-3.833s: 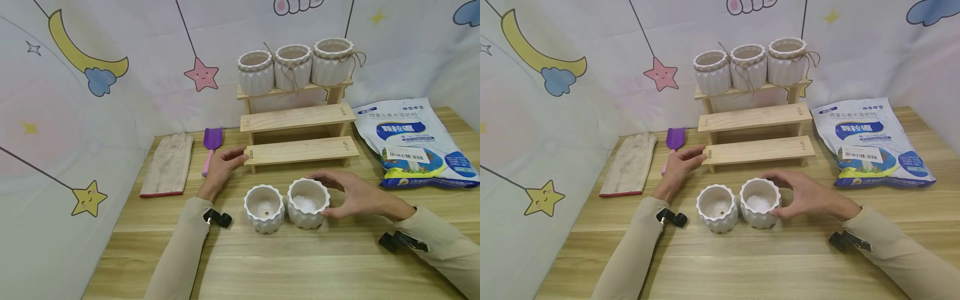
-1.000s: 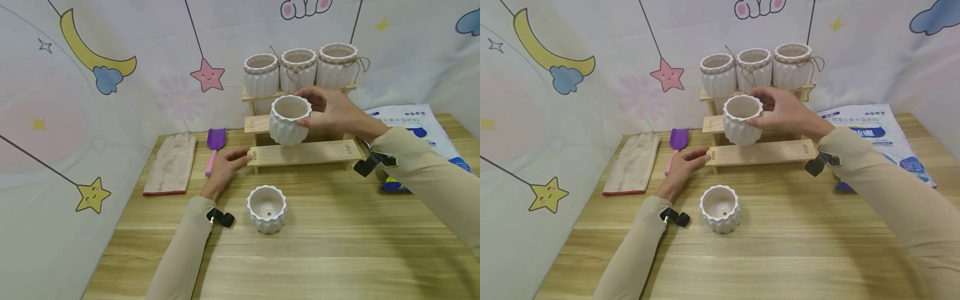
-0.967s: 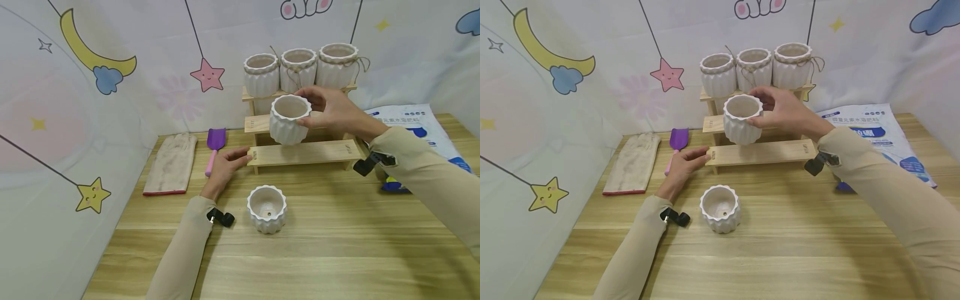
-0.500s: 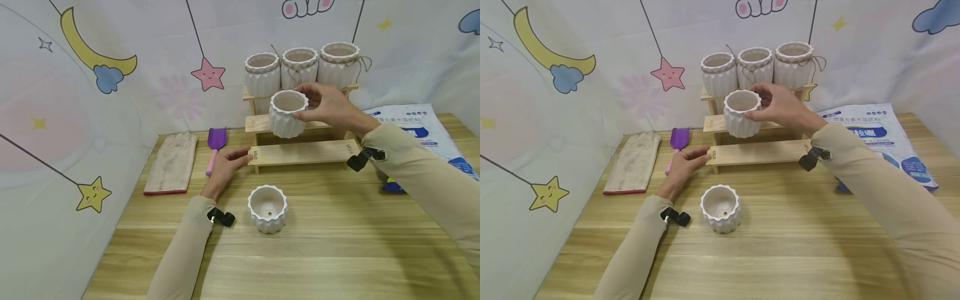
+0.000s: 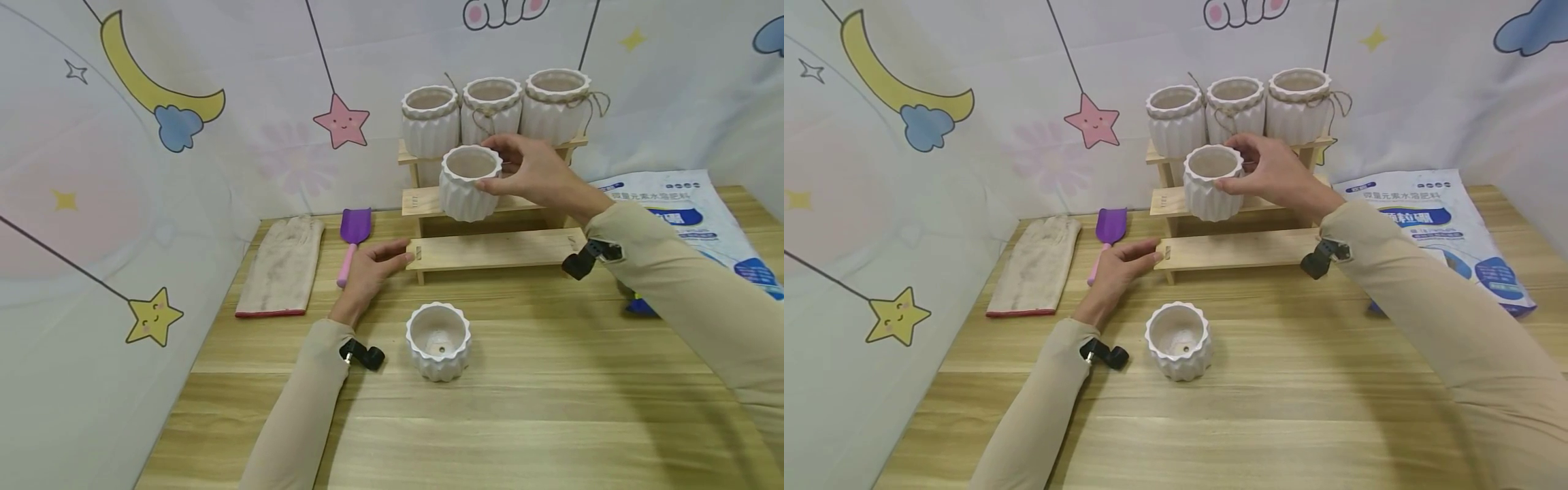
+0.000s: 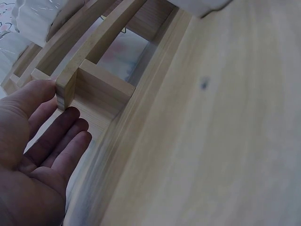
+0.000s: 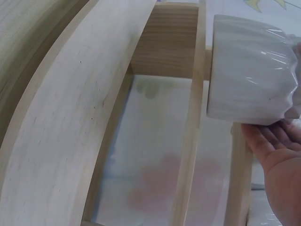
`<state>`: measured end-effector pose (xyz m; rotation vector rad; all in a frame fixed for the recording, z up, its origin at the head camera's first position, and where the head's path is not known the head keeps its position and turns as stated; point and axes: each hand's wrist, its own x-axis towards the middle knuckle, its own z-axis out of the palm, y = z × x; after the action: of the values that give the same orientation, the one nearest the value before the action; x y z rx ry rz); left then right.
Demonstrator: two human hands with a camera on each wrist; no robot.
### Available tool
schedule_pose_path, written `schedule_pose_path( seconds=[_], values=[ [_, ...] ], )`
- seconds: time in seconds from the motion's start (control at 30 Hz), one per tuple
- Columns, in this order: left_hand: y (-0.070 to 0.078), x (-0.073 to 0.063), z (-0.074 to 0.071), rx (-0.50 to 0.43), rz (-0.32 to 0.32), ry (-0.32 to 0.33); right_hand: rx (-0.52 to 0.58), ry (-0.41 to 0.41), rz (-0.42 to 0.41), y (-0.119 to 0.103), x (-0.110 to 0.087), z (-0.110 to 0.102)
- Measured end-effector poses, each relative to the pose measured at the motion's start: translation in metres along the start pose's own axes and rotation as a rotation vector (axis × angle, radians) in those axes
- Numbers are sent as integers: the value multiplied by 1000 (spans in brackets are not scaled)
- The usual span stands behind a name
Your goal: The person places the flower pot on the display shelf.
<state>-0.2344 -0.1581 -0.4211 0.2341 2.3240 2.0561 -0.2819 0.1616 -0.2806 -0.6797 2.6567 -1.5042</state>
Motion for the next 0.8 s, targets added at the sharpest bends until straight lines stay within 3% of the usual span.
schedule_pose_path(
  seconds=[0.8],
  values=[
    [1, -1, -1, 19, -17, -6, 44, 78, -3, 3, 5, 12]
  ],
)
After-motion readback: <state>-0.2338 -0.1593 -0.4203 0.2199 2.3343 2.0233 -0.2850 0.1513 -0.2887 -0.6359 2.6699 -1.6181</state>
